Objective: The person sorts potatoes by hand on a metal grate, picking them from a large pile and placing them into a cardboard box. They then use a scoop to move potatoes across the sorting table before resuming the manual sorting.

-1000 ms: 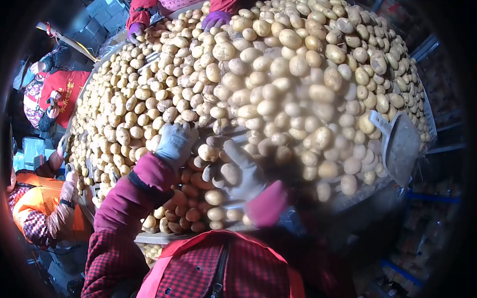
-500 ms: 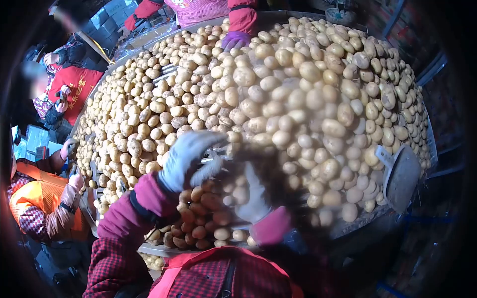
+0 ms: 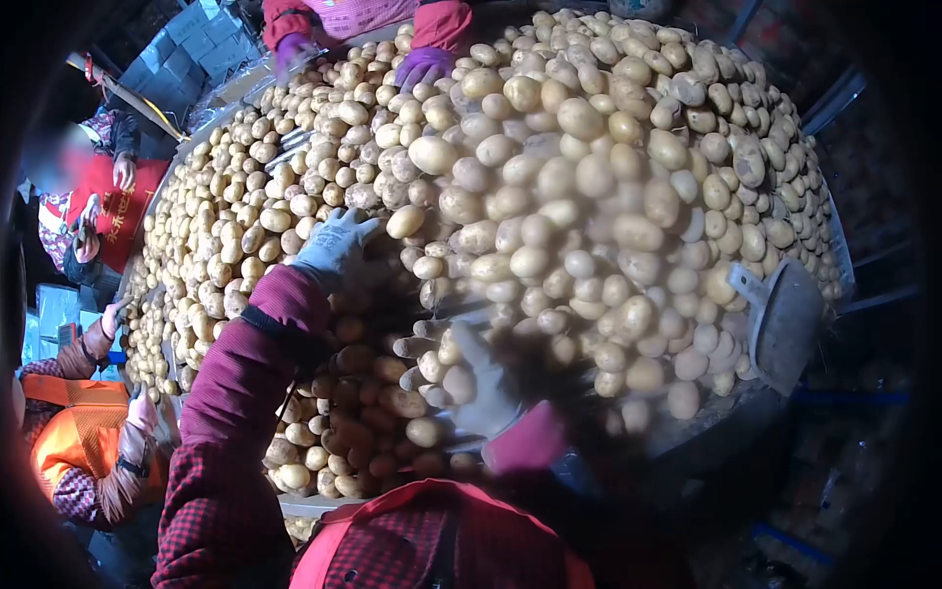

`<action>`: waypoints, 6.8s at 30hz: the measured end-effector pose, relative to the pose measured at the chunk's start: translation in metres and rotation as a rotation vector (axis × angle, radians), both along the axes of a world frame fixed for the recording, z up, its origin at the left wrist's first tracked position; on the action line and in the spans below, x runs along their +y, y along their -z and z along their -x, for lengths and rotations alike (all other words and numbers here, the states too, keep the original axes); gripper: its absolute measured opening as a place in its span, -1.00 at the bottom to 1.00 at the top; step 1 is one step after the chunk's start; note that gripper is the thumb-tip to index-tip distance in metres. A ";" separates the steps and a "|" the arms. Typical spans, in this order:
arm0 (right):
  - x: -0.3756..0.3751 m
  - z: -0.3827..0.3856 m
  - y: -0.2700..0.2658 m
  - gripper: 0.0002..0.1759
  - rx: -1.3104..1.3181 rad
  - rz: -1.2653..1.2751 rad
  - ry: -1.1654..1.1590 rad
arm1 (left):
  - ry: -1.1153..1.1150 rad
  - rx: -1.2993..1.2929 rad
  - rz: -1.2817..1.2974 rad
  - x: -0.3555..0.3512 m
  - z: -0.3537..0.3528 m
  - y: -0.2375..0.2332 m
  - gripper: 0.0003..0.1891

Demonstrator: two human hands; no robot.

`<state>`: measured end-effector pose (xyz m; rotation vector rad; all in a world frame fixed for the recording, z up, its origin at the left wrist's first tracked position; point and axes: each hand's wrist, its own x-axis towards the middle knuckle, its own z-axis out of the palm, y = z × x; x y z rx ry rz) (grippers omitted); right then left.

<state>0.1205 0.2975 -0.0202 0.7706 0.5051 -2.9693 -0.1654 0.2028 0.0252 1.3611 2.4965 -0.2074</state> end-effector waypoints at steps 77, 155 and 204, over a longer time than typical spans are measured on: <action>0.000 -0.004 0.004 -0.50 -0.083 -0.335 0.081 | 0.110 0.164 -0.247 -0.078 -0.001 -0.015 -0.76; 0.007 -0.004 -0.003 -0.37 -0.019 -0.149 0.007 | 0.089 -0.056 -0.449 -0.028 -0.029 -0.023 -0.56; 0.011 -0.009 0.010 -0.03 0.281 -1.182 -0.045 | -1.160 -0.856 -2.066 -0.309 -0.268 -0.028 -0.32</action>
